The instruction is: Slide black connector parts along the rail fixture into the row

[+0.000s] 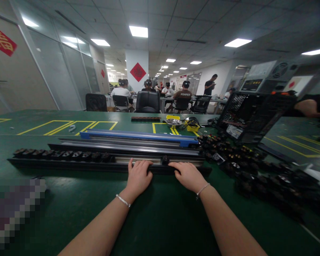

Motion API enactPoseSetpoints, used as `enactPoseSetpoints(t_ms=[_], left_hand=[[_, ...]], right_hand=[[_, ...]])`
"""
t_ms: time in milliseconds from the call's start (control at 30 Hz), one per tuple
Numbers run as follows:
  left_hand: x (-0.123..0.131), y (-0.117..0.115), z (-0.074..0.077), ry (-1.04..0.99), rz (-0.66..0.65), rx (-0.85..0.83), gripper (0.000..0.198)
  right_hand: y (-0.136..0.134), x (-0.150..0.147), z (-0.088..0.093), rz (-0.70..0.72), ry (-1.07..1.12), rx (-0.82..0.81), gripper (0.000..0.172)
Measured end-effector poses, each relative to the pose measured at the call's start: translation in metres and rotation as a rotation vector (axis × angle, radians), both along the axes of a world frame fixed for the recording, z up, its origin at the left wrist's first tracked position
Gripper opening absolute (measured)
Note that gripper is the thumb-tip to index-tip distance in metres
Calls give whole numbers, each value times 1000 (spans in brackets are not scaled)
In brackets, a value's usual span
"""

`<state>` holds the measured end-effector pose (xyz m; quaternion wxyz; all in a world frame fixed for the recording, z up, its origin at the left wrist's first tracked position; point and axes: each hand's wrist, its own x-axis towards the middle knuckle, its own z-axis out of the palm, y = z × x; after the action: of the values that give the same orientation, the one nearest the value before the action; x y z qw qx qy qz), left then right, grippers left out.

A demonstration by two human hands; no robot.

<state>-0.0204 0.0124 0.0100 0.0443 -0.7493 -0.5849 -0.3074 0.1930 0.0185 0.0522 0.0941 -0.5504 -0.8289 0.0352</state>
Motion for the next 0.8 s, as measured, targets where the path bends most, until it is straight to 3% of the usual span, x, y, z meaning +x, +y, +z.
enactPoseSetpoints(t_ms=[800], left_hand=[[-1, -1, 1, -11, -2, -18, 28]], right_hand=[[1, 11, -4, -32, -26, 37, 41]])
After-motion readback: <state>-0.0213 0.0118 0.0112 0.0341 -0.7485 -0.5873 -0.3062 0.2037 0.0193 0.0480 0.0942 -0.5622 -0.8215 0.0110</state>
